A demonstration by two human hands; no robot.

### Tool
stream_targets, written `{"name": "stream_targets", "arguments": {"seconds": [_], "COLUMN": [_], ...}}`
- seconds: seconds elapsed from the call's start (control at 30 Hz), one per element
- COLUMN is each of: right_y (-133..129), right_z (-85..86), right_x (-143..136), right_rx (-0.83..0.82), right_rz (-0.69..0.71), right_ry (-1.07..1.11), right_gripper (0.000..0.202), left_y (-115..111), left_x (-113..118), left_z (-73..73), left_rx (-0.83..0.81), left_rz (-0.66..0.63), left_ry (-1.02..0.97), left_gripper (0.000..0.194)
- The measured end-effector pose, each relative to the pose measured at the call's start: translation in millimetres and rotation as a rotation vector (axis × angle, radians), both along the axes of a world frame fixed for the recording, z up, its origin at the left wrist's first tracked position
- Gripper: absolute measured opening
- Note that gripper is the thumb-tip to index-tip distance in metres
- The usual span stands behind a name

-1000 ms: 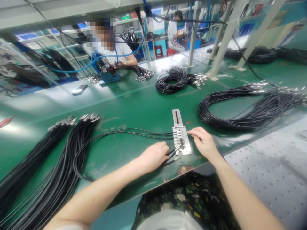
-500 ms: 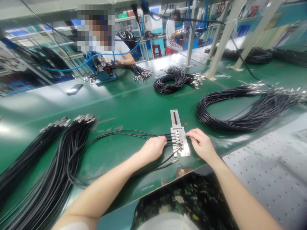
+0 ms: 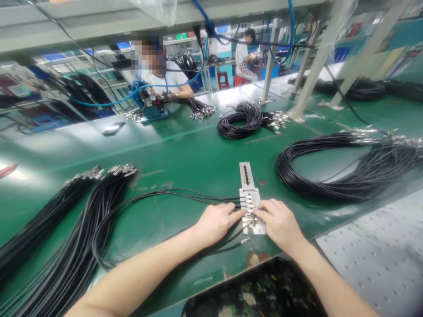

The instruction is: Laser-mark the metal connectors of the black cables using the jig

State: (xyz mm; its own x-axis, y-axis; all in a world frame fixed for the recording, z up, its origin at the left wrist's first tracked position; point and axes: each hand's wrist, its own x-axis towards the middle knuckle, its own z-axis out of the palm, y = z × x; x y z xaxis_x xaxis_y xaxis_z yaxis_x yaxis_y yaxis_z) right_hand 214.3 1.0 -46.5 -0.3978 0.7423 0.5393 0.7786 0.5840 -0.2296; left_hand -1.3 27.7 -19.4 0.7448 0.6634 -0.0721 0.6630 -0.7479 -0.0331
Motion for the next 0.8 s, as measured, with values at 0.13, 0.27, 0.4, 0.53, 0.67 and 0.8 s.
{"name": "stream_targets", "arguments": {"seconds": [0.13,0.27,0.4,0.53,0.67,0.8], "right_y": [1,0,-4,-5,-4,-4], "right_z": [-2.0,-2.4,-0.9,-0.5,-1.1,-1.1], "right_x": [0,-1,0,5,10,10], "right_rx": [0.008,0.007,-0.056,-0.168,-0.226,-0.245], "right_rz": [0.017,0.023,0.008,0.007,0.002,-0.019], "right_ry": [0.008,-0.009,0.011,0.164,0.319,0.344], "right_gripper": [0.026,0.025,0.029,0.037,0.040,0.037], "left_y": [2,4,-3,-23,-40,-39], "left_x": [-1,1,5,5,0,-2], "left_z": [-0.5,5.6,13.5,17.2,15.0,18.4], "left_rx": [-0.011,-0.044,0.031,0.041,-0.151,-0.225], "left_rz": [-0.045,-0.038,-0.029,0.043,0.108,0.133], "left_ry": [-0.001,0.014,-0.014,-0.094,-0.083,-0.079], "left_gripper": [0.037,0.039,0.039,0.024,0.014,0.009]}}
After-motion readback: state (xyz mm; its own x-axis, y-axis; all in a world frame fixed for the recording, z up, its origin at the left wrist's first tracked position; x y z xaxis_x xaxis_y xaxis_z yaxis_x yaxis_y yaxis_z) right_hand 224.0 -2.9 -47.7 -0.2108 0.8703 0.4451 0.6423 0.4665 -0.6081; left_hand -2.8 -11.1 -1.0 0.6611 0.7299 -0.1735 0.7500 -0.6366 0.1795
